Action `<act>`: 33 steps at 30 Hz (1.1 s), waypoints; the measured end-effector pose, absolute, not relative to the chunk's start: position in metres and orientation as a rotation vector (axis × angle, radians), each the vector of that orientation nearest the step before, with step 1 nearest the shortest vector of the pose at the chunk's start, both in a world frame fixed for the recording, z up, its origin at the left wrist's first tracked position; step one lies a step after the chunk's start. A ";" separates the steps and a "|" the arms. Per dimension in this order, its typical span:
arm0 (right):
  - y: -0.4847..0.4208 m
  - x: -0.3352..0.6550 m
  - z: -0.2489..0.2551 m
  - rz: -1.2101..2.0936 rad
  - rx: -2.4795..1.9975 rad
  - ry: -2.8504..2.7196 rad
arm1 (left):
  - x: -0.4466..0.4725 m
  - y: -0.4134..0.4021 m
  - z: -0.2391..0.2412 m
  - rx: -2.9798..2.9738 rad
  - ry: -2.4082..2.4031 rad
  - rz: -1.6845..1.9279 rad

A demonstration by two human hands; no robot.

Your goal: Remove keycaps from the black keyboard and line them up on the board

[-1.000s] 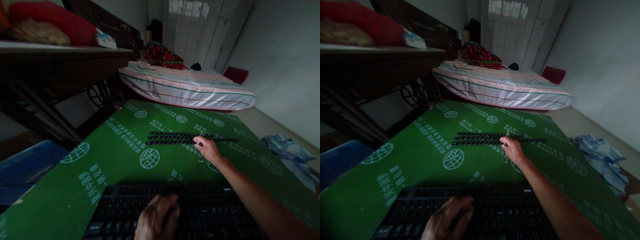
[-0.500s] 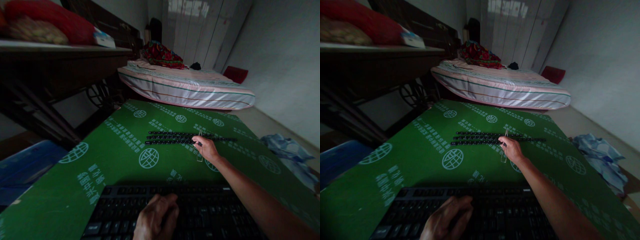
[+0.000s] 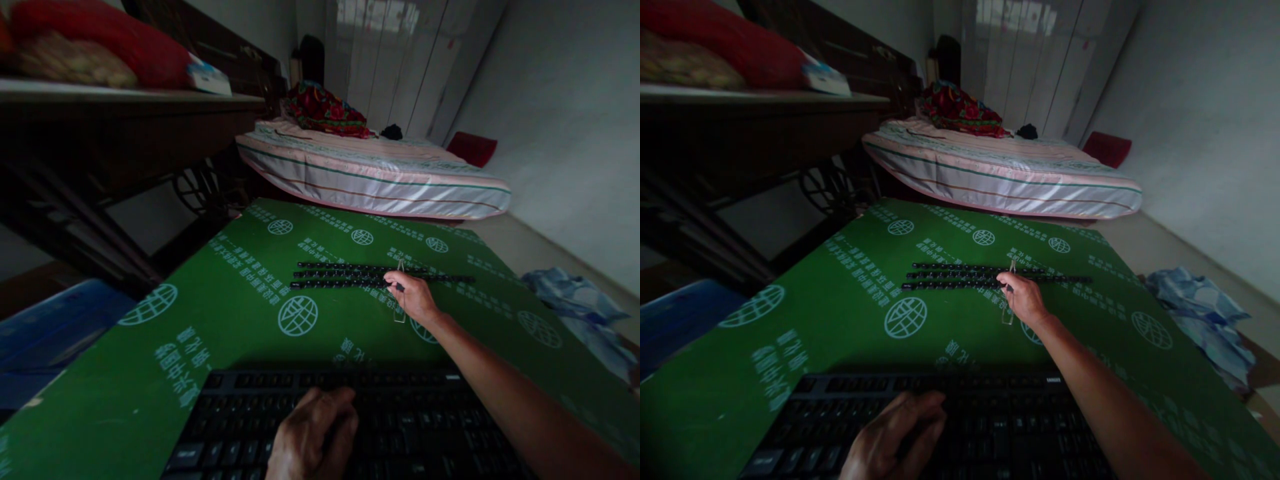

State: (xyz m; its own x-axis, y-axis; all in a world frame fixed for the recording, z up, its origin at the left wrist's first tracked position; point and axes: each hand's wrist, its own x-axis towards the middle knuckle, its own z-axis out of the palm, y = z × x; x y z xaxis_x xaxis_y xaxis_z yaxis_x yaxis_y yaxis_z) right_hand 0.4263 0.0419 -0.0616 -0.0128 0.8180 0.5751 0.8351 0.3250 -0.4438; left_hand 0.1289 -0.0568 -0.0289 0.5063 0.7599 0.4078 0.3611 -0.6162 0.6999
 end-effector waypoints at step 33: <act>0.029 0.431 -0.051 -0.063 -1.481 -1.779 | 0.131 -0.058 -0.029 2.184 0.966 0.938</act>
State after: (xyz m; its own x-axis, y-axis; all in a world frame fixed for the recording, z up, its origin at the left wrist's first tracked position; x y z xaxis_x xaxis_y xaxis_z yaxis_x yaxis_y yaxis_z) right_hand 0.4314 0.0295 -0.0508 0.0083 0.8042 0.5943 0.8444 0.3128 -0.4350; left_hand 0.1310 -0.0577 -0.0287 0.4937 0.7884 0.3670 0.3898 -0.5779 0.7170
